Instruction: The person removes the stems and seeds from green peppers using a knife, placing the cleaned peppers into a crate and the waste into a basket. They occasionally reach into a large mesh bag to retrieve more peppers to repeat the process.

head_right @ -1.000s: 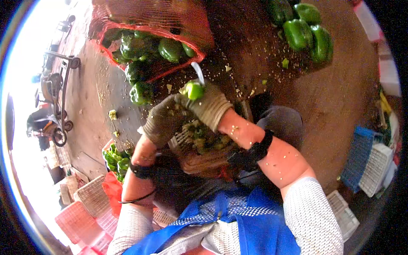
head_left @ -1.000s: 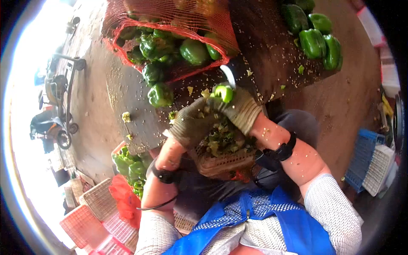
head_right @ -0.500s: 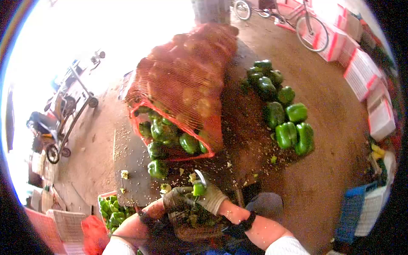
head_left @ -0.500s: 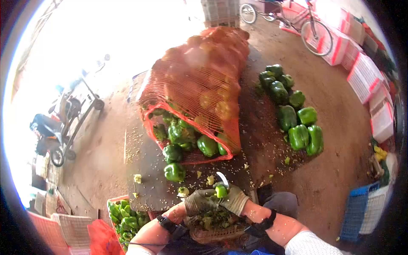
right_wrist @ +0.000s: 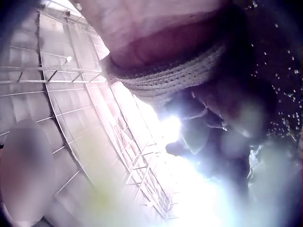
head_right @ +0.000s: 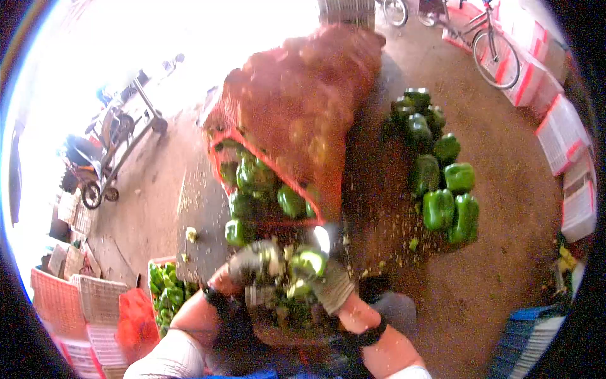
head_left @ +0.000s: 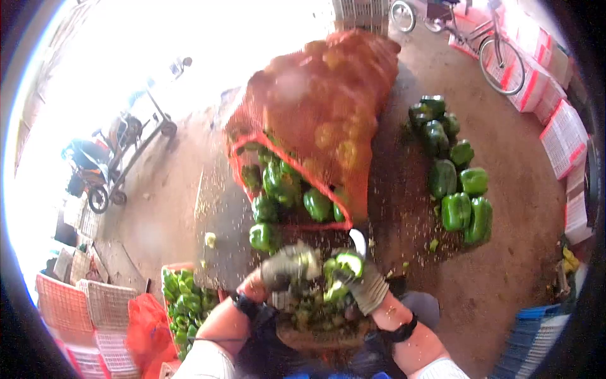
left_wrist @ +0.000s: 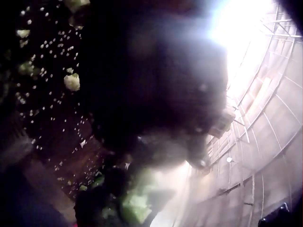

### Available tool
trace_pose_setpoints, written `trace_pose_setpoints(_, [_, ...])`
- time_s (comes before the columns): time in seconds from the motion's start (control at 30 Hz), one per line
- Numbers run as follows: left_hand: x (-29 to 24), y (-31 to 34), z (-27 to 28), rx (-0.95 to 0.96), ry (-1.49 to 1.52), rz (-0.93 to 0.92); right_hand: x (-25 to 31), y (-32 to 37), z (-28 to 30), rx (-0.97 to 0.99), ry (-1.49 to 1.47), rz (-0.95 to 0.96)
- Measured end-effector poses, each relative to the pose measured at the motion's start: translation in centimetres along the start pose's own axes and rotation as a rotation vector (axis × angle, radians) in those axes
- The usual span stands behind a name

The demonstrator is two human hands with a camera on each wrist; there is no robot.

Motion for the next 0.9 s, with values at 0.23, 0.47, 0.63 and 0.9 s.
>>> trace_pose_setpoints(0.23, [-0.7,0.2,5.2,-0.480,-0.554,0.019,-2.0,1.0,1.2,-0.092,-0.267,-0.210])
trace_pose_setpoints(0.47, [-5.9,0.5,-4.5,-0.078,-1.156,-0.310,-7.2,0.3,2.3,-0.040,-0.114,-0.272])
trace_pose_setpoints(0.63, [-1.4,-0.2,-4.8,-0.126,-1.250,-0.533,-6.1,2.1,-0.9,-0.131,-0.251,-0.303])
trace_pose_setpoints(0.9, [-5.7,18.0,-5.2,-0.647,-0.461,-0.322,-0.5,4.2,-10.9,0.269,-0.079,-0.290])
Point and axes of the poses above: each hand's wrist, its own y-axis away from the middle knuckle, its own z-axis out of the back of the hand, x = y × z, the point moved 8 cm from there along -y, towards the middle knuckle, and after that the axes turned 12 degrees about x, right-handed, at the moved point
